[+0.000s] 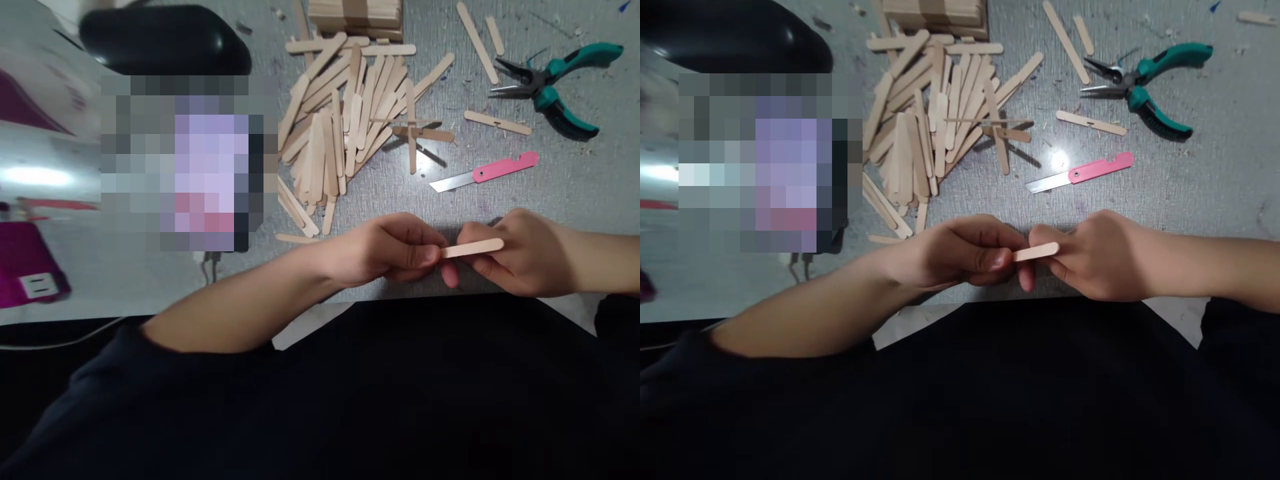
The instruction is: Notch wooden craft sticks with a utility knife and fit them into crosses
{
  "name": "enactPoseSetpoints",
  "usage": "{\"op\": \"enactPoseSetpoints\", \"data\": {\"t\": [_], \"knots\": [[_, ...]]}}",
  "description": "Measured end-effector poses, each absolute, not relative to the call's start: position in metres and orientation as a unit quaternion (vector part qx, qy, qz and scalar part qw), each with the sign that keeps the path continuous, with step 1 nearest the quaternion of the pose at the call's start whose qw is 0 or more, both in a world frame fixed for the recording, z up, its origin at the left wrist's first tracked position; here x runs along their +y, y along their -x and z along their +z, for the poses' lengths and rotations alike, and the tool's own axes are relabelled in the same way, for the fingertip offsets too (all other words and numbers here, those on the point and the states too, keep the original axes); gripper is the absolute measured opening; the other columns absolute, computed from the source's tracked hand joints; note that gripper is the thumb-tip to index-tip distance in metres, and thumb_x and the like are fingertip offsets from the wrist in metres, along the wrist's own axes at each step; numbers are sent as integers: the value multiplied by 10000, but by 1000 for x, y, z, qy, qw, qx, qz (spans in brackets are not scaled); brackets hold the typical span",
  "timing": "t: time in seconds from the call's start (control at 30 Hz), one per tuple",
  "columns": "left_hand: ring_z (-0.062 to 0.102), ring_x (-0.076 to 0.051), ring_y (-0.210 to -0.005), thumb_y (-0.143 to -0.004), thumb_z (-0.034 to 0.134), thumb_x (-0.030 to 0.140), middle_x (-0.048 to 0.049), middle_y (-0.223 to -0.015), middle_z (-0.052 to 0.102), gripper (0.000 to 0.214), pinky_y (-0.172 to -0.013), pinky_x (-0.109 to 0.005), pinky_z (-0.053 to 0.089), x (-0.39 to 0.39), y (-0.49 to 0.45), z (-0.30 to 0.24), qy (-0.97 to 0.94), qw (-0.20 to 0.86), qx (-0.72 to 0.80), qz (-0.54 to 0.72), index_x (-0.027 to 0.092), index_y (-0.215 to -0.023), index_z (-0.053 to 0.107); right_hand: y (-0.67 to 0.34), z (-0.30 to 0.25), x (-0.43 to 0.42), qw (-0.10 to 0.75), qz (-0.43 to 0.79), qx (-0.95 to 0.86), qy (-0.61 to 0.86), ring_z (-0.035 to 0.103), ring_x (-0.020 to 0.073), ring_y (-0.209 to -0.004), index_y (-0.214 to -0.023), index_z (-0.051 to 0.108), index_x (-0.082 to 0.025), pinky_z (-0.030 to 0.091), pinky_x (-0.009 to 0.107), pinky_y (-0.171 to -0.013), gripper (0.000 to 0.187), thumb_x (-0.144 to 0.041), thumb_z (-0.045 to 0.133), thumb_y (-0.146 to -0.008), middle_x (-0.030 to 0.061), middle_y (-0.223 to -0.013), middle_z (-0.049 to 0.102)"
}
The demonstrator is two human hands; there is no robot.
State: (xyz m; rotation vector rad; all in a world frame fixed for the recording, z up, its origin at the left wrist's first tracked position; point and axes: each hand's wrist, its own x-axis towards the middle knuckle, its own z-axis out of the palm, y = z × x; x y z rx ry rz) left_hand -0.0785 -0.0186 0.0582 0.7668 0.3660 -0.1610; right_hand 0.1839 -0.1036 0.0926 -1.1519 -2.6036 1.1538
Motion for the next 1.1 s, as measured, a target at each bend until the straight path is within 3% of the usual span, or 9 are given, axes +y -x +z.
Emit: {"op": "enactPoseSetpoints", "data": {"t": [0.2,0.3,0.47,0.8,1.0,1.1], "knots": [[275,-96,-471,-1043,780,469,42,-514,375,392,-437,-285,171,-16,80,63,-397,899,173,-69,139,-839,830,-187,88,-109,26,341,-869,357,504,119,-622,-1354,654,-205,239,310,-564,350,-252,323,-1250,8,-969,725],[285,-92,-486,-1060,764,425,51,-515,372,356,-452,-266,197,-17,81,69,-427,883,186,-53,144,-855,838,-187,89,-110,36,334,-872,356,504,119,-606,-1422,652,-233,266,305,-566,352,-221,347,-1245,-12,-942,736],[271,-103,-450,-1053,735,494,51,-499,355,408,-431,-276,204,-20,83,77,-489,841,227,-40,194,-785,805,-189,91,-111,36,326,-876,353,487,137,-542,-1560,588,-287,283,313,-552,377,-229,389,-1245,-69,-766,665],[323,-134,-463,-1115,553,543,-2,-493,390,577,-446,-301,270,-32,83,88,-587,759,281,-23,217,-675,737,-191,91,-112,57,300,-886,350,617,165,-628,-1617,504,-300,316,355,-578,454,-152,461,-1189,-65,-856,752],[336,-139,-462,-1132,521,484,-3,-495,423,545,-464,-309,316,-31,84,83,-618,736,277,-19,219,-715,752,-192,88,-113,79,322,-874,354,523,169,-602,-1534,607,-280,284,365,-575,381,-195,419,-1214,-56,-814,702],[440,-139,-494,-1153,506,499,2,-553,519,515,-515,-287,397,-31,85,75,-686,676,269,23,219,-798,753,-189,90,-106,121,403,-823,382,553,146,-596,-1407,713,-252,356,325,-567,329,-271,440,-1224,-23,-873,747]]}}
